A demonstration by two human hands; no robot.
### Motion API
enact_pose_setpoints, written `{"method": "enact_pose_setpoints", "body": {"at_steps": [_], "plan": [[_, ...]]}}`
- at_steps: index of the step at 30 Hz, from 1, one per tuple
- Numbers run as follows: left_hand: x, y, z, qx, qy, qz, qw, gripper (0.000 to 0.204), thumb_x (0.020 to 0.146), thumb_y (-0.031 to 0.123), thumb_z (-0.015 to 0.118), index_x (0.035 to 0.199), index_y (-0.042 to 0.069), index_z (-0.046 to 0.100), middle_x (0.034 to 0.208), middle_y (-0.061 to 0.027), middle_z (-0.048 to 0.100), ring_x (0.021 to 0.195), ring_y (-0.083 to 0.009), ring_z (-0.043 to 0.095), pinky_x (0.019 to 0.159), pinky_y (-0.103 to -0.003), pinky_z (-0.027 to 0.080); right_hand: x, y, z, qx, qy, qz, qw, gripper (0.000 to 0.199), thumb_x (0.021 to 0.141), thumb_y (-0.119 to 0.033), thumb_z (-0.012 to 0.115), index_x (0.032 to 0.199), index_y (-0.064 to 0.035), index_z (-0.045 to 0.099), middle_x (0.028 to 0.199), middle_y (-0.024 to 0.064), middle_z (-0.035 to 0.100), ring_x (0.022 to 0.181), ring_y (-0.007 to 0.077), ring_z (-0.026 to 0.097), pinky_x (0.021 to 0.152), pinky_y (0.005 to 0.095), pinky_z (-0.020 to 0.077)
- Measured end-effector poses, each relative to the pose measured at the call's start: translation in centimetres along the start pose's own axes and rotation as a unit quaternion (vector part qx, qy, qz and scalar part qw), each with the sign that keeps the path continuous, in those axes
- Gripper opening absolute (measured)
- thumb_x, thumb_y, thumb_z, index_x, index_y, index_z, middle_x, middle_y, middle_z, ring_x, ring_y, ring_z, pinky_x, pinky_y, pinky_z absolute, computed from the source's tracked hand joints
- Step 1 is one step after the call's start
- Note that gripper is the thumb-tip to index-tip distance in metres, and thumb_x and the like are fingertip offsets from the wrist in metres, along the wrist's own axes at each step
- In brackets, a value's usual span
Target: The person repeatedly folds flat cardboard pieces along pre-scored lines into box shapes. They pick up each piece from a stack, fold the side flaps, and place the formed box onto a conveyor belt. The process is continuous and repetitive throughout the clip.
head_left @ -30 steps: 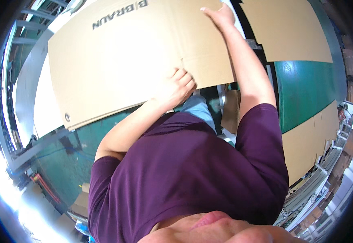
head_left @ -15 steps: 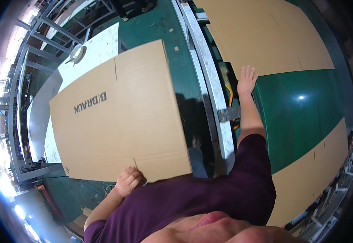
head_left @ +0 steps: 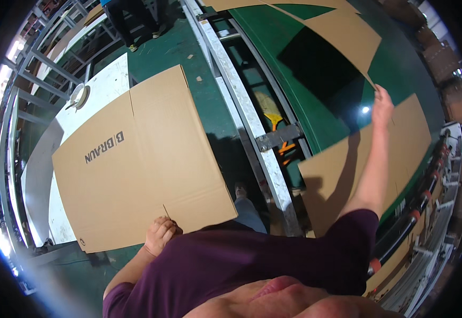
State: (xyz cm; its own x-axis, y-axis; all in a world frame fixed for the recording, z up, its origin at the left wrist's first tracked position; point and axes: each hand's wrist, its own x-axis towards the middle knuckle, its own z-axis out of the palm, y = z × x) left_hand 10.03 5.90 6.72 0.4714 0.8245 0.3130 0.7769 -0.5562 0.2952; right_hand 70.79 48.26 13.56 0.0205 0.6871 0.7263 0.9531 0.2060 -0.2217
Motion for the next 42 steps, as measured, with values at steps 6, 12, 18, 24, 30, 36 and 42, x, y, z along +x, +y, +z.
{"method": "enact_pose_setpoints", "body": {"at_steps": [6,12,18,24,30,36,42], "plan": [[0.2,0.4,-0.3,-0.025,0.028,0.006,0.999,0.031,0.068,0.015,0.070,0.092,0.002,0.057,0.097,-0.0128,0.058,0.096,-0.0332,0.057,0.084,-0.043,0.048,-3.1,-7.8,-24.8,0.065,0.111,0.127,0.984,0.030,0.092,-0.029,0.063,0.107,-0.0025,0.065,0.091,0.0062,0.066,0.085,0.0128,0.059,0.079,0.0271,0.0466],[-0.3,0.5,-0.5,-0.008,0.032,0.042,0.999,0.029,0.069,0.015,0.071,0.090,0.003,0.056,0.097,-0.0126,0.057,0.097,-0.0312,0.057,0.085,-0.041,0.048,-3.1,-15.8,-37.2,0.174,0.285,0.076,0.940,0.037,0.094,-0.032,0.058,0.099,0.0042,0.065,0.097,0.0070,0.068,0.083,0.0155,0.062,0.075,0.0275,0.0498],[-0.6,0.8,-0.5,0.009,0.070,0.054,0.996,0.034,0.062,0.013,0.075,0.090,0.002,0.057,0.093,-0.0117,0.059,0.091,-0.0304,0.060,0.080,-0.039,0.051,-5.2,-6.6,-25.3,0.156,0.162,0.259,0.939,0.044,0.087,-0.039,0.066,0.097,0.0034,0.060,0.096,0.0157,0.064,0.084,0.0225,0.059,0.076,0.0369,0.0480],[-1.2,0.6,0.3,-0.008,0.074,0.017,0.997,0.027,0.067,0.013,0.073,0.086,0.004,0.057,0.094,-0.0108,0.058,0.096,-0.0305,0.059,0.082,-0.040,0.050,-31.6,-2.3,-0.2,-0.066,-0.198,0.330,0.921,0.044,0.074,-0.037,0.077,0.077,0.0046,0.063,0.078,0.0166,0.065,0.066,0.0274,0.061,0.061,0.0427,0.0502],[-0.5,1.8,-0.2,0.002,0.069,-0.013,0.998,0.029,0.066,0.011,0.073,0.087,0.005,0.055,0.094,-0.0104,0.057,0.097,-0.0301,0.059,0.082,-0.040,0.051,-37.1,-16.7,9.4,0.498,-0.101,0.715,0.480,0.038,0.081,-0.019,0.072,0.109,0.0017,0.057,0.109,0.0116,0.061,0.088,0.0242,0.062,0.072,0.0354,0.0537],[-1.3,2.3,-0.2,0.017,0.039,-0.077,0.996,0.036,0.068,0.011,0.071,0.100,0.007,0.056,0.099,-0.0094,0.057,0.101,-0.0293,0.059,0.082,-0.038,0.052,-18.7,-18.3,8.7,0.697,-0.103,0.501,0.503,0.042,0.078,-0.002,0.061,0.119,0.0012,0.054,0.117,0.0121,0.057,0.106,0.0256,0.056,0.092,0.0410,0.0465],[-1.6,2.7,-0.1,0.038,0.050,-0.099,0.993,0.042,0.071,0.013,0.070,0.111,0.009,0.057,0.107,-0.0083,0.056,0.105,-0.0285,0.058,0.086,-0.037,0.051,-1.9,-17.2,4.9,0.612,-0.033,0.393,0.686,0.020,0.070,-0.004,0.068,0.086,0.0054,0.061,0.088,0.0147,0.062,0.078,0.0261,0.063,0.070,0.0389,0.0535]]}}
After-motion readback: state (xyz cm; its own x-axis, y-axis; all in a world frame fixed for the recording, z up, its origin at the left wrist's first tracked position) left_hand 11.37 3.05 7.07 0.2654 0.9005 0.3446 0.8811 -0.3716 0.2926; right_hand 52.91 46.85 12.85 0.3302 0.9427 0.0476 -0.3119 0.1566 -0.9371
